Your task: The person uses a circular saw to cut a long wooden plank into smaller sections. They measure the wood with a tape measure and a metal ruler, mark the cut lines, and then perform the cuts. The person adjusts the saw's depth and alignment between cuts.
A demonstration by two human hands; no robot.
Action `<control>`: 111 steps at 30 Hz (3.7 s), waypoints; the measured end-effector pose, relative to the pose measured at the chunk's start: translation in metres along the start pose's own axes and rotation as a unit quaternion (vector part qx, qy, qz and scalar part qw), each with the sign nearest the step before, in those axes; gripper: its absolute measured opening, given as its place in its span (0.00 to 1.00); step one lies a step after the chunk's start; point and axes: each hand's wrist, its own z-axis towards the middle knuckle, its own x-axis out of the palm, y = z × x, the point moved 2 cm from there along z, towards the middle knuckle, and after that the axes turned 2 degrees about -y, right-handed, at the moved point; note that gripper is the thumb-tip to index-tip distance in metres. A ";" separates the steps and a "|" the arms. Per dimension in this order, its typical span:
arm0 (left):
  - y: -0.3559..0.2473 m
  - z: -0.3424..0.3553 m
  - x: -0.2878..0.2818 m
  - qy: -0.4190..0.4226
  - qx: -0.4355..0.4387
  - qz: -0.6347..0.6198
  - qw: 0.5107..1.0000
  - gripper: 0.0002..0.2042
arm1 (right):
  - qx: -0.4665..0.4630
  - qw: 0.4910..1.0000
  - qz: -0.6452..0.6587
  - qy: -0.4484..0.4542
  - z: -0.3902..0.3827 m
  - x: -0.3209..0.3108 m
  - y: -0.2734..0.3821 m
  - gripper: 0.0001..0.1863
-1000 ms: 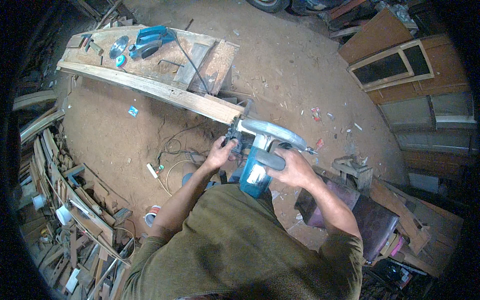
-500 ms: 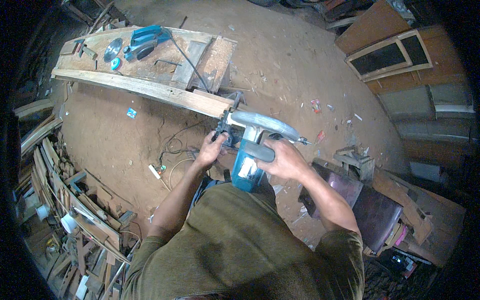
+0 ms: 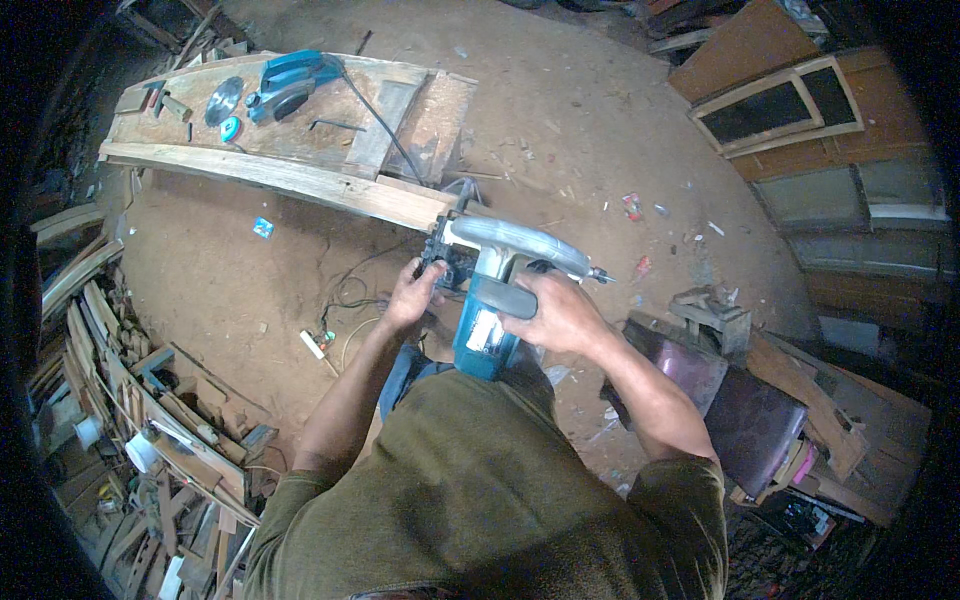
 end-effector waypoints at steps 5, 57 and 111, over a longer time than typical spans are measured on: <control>-0.003 0.002 -0.008 0.004 -0.010 0.007 1.000 0.18 | 0.000 1.000 0.006 0.000 0.005 0.002 0.006 0.20; -0.015 0.004 -0.003 -0.007 -0.008 0.009 1.000 0.16 | 0.049 0.999 0.002 -0.021 0.003 0.003 0.004 0.20; -0.294 0.229 -0.500 -0.312 0.255 0.361 0.841 0.22 | 0.045 0.995 0.033 -0.082 0.240 0.039 0.164 0.18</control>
